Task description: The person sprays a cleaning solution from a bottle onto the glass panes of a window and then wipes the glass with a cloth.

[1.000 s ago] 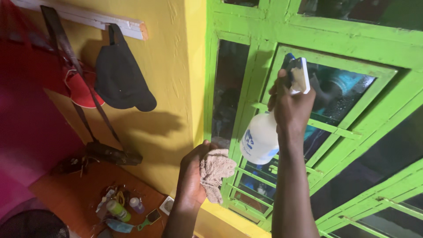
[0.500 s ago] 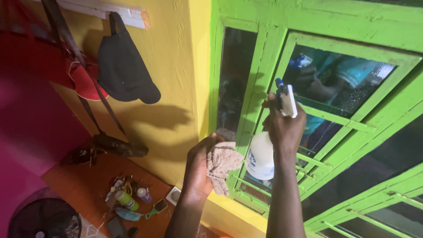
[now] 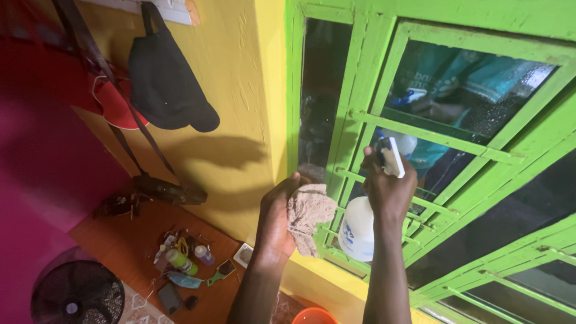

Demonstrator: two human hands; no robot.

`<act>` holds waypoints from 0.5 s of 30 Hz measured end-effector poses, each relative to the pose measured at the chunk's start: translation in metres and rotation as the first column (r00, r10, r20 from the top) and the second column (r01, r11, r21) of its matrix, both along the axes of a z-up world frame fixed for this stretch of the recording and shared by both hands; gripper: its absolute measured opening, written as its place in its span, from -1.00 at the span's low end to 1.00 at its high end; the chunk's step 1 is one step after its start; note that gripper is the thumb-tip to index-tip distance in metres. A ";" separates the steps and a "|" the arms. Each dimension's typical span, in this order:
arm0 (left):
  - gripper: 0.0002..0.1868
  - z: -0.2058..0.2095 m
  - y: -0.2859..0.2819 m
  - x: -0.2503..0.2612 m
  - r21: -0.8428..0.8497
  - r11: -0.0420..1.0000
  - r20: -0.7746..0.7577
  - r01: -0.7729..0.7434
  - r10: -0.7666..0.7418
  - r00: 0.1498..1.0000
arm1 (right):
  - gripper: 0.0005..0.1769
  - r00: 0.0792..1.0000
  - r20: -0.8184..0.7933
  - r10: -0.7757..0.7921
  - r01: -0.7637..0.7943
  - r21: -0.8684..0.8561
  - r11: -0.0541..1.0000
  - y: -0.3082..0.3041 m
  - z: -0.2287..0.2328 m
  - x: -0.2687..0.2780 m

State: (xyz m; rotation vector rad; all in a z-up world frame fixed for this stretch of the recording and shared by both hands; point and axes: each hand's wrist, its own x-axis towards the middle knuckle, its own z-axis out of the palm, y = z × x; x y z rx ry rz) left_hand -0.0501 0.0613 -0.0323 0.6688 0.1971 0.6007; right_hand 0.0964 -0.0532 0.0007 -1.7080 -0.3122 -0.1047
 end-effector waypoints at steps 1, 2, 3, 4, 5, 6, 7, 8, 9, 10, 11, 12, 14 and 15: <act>-0.69 0.000 -0.001 0.000 -0.002 1.000 -0.018 -0.003 0.003 1.000 | -0.61 0.999 0.046 -0.019 0.020 -0.029 0.999 -0.001 -0.002 0.001; -0.69 0.000 -0.002 0.000 -0.003 1.000 -0.023 -0.003 0.003 1.000 | -0.58 0.995 0.093 -0.035 0.041 -0.058 0.997 -0.003 -0.004 0.002; -0.69 0.000 -0.003 0.000 0.021 1.000 -0.003 -0.003 0.003 1.000 | -0.58 0.995 0.089 -0.035 0.041 -0.060 0.997 -0.004 -0.006 0.002; -0.68 0.000 -0.003 -0.001 0.046 0.999 0.017 -0.003 0.002 1.000 | -0.57 0.996 0.085 -0.033 0.040 -0.087 0.995 -0.005 -0.008 0.003; -0.68 0.001 -0.003 -0.001 0.044 0.999 0.013 -0.002 0.002 1.000 | -0.56 0.996 0.081 -0.030 0.040 -0.114 0.993 -0.007 -0.011 0.003; -0.68 0.001 -0.003 -0.001 0.043 0.999 0.013 -0.003 0.002 1.000 | -0.56 0.996 0.078 -0.031 0.040 -0.116 0.992 -0.008 -0.013 0.004; -0.69 0.001 -0.003 -0.001 0.044 0.999 0.014 -0.003 0.002 1.000 | -0.58 0.991 0.128 -0.025 0.040 -0.116 0.992 -0.008 -0.015 0.005; -0.69 0.001 -0.003 -0.002 0.044 0.999 0.013 -0.002 0.001 1.000 | -0.59 0.984 0.178 -0.019 0.040 -0.117 0.992 -0.007 -0.017 0.006; -0.68 0.001 -0.003 -0.002 0.044 0.999 -0.002 0.001 -0.001 1.000 | -0.59 0.984 0.178 -0.019 0.040 -0.116 0.992 -0.007 -0.019 0.007; -0.68 0.001 -0.003 -0.001 0.045 0.999 -0.017 0.004 -0.003 1.000 | -0.56 0.989 0.146 -0.014 0.028 -0.090 0.996 -0.006 -0.020 0.008; -0.68 0.001 -0.003 -0.001 0.047 0.999 -0.016 0.005 -0.004 1.000 | -0.52 0.993 0.115 -0.009 0.017 -0.064 0.998 -0.006 -0.020 0.009; -0.68 0.000 -0.003 0.000 0.033 0.999 -0.002 0.006 -0.006 1.000 | -0.52 0.993 0.116 -0.010 0.018 -0.061 0.998 -0.005 -0.019 0.009; -0.68 -0.001 -0.002 0.002 0.020 1.000 0.015 0.007 -0.007 1.000 | -0.53 1.000 0.005 -0.009 0.009 0.051 0.999 -0.005 -0.015 0.007; -0.68 -0.001 -0.001 0.003 0.011 1.000 0.003 0.011 -0.011 1.000 | -0.53 1.000 0.005 -0.010 0.010 0.051 0.999 -0.006 -0.013 0.006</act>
